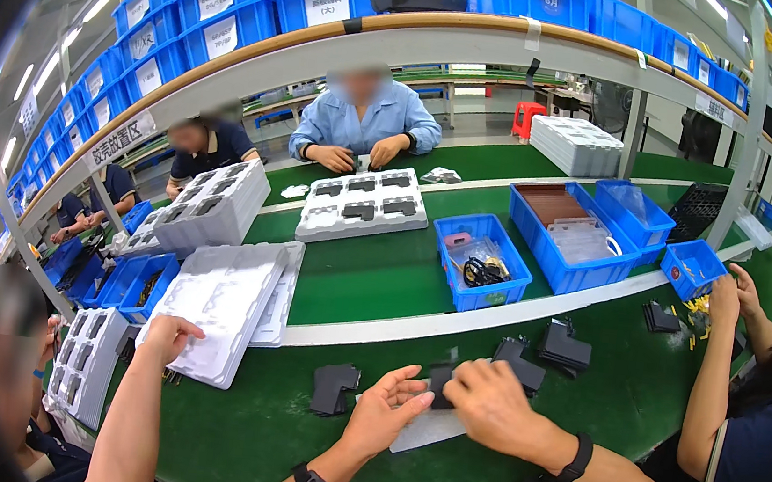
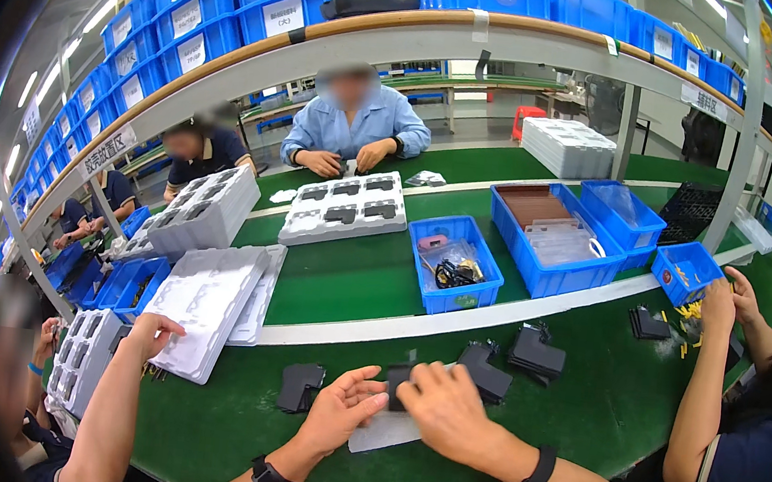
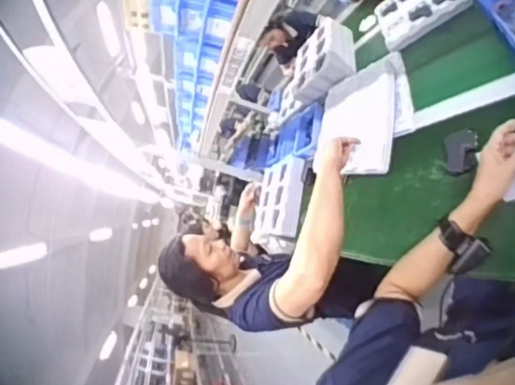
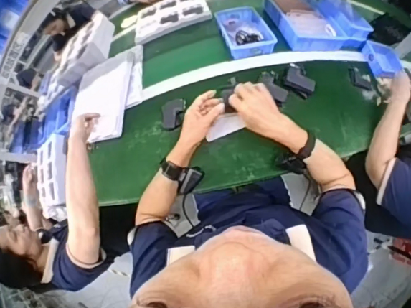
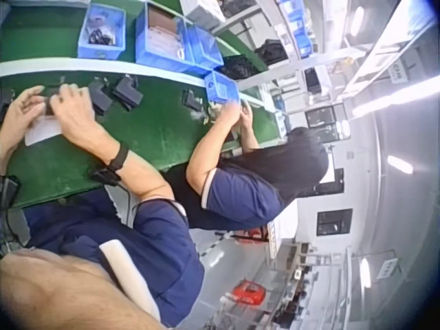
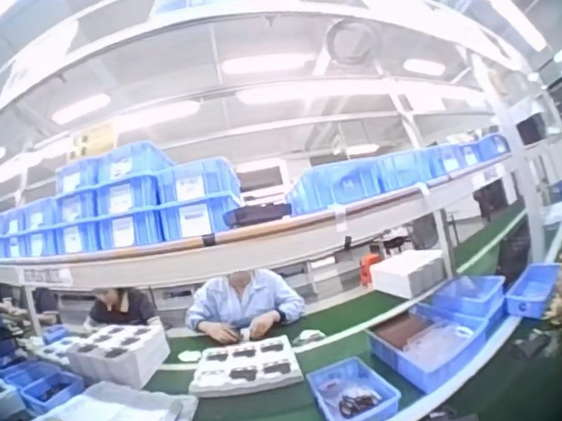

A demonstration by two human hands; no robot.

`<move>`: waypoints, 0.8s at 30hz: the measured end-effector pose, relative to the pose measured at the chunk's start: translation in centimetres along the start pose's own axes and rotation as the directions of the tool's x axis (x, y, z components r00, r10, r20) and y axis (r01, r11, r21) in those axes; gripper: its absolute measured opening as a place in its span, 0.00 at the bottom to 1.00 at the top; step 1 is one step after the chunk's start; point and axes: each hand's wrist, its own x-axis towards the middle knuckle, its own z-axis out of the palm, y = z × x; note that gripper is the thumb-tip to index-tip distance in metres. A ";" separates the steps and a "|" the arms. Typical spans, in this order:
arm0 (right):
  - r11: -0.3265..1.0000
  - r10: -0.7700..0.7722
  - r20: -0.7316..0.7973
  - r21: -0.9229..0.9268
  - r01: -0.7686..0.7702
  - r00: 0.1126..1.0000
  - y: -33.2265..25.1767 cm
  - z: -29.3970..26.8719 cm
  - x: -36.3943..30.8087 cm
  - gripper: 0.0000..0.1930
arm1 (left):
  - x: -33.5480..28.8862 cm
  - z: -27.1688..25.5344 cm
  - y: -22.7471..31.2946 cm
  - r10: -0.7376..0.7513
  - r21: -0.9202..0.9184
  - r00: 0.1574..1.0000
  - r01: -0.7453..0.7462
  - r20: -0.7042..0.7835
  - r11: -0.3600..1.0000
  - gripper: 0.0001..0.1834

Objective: Assembling small plastic housing components and applying adhesive strips at an industrial workstation.

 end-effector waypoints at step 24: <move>0.981 0.028 -0.160 0.192 0.003 0.987 -0.6 1.5 0.2 0.08 | -0.3 -0.6 -0.1 -0.094 -0.259 0.993 0.108 0.067 0.960 0.08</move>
